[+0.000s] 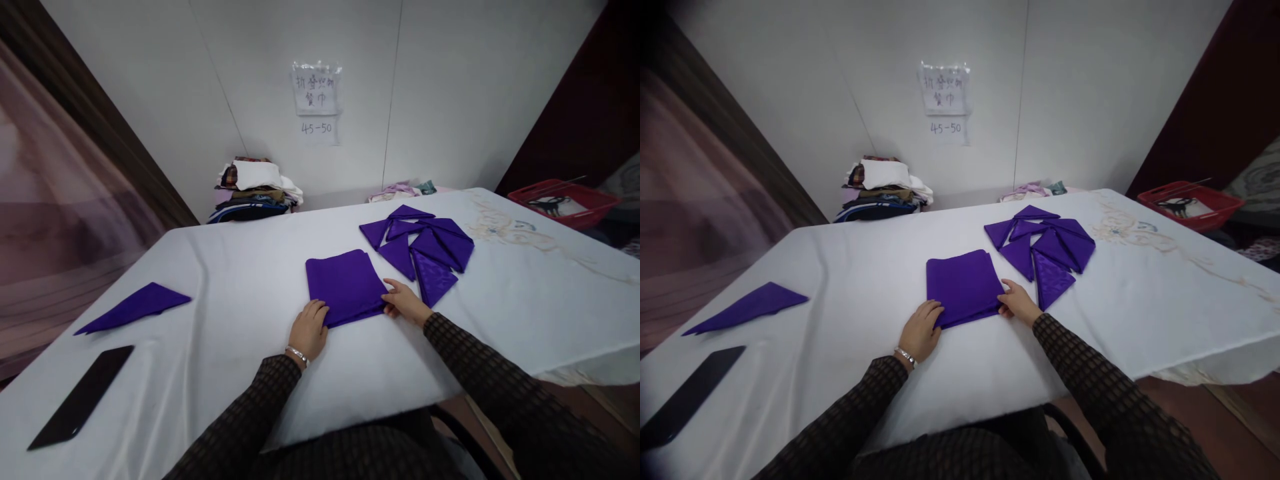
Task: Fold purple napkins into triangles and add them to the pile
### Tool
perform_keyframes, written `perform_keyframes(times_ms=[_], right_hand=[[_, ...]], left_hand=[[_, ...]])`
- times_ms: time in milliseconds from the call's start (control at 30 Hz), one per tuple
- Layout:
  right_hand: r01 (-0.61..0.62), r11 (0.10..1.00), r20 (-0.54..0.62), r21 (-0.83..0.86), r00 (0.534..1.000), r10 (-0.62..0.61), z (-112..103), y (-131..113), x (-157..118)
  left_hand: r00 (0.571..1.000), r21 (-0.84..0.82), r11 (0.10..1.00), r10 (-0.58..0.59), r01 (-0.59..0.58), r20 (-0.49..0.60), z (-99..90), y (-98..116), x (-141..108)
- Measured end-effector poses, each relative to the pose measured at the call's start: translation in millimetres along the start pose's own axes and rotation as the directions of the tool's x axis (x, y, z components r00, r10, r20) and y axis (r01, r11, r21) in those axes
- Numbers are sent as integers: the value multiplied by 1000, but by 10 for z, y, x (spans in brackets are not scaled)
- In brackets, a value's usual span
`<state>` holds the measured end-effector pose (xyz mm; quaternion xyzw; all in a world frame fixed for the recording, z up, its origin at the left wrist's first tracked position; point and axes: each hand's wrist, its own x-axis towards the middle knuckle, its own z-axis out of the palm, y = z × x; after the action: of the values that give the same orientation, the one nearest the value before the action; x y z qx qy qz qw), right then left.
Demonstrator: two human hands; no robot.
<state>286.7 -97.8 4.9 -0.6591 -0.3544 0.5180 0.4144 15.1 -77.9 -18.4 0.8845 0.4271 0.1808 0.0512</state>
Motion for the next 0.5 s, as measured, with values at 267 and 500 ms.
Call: perform_keyframes(times_ms=[267, 500], right_hand=[[143, 884, -7, -444, 987, -163, -157, 169, -18], [230, 499, 62, -836, 942, -330, -165, 149, -53]], left_hand=[[1000, -34, 999, -21, 20, -15, -42, 30, 18], [998, -2, 998, -66, 66, 1, -88, 22, -10]])
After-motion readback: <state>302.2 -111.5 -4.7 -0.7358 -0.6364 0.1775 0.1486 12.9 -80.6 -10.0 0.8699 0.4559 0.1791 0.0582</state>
